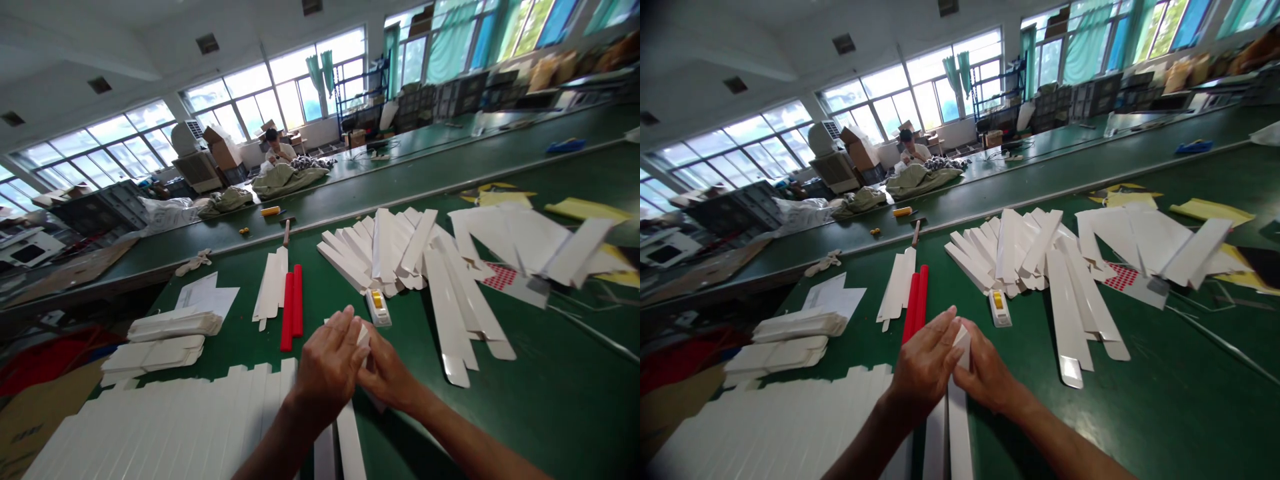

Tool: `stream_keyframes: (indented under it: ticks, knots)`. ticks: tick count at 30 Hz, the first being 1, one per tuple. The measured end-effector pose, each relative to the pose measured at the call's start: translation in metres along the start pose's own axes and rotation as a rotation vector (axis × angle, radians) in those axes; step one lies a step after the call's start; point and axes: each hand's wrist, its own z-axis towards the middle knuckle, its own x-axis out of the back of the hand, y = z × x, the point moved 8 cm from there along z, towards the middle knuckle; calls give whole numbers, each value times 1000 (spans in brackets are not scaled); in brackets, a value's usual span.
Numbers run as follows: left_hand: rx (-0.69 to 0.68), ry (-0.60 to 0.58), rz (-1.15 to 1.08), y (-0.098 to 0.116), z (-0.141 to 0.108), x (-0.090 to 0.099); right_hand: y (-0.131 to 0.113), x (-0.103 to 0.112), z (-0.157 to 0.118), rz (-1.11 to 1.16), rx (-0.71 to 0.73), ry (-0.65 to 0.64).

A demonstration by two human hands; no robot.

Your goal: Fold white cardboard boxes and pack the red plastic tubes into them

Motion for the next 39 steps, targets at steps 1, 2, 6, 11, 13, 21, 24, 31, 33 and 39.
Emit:
stream_keyframes:
  ticks: [1, 2, 6, 11, 13, 21, 24, 31, 33, 39]
  knots:
    - [-28, 1, 12, 2, -1, -1, 1, -1, 0, 11, 5, -10]
    - [-41, 0, 35, 3, -3, -3, 1, -1, 1, 25, 9, -19]
    - [-50, -5, 154, 8, -9, -9, -1, -3, 3, 81, 21, -83]
    - [-85, 3, 203, 9, -12, -12, -5, -4, 9, 145, -7, -129]
    - [-74, -2, 173, 7, -13, -15, -6, -2, 11, 169, -30, -113]
    - [125, 19, 27, 3, -36, -21, 103, 13, -22, 440, -531, -8]
    - [131, 27, -33, 6, -39, -19, 187, 51, -60, 161, -891, 506]
    - [171, 9, -45, -8, -39, -21, 265, 40, -67, 39, -1151, 552]
    - [182, 10, -63, -13, -41, -22, 274, 35, -67, 58, -1235, 536]
    - [172, 9, -102, -14, -41, -22, 279, 31, -66, 218, -1377, 512]
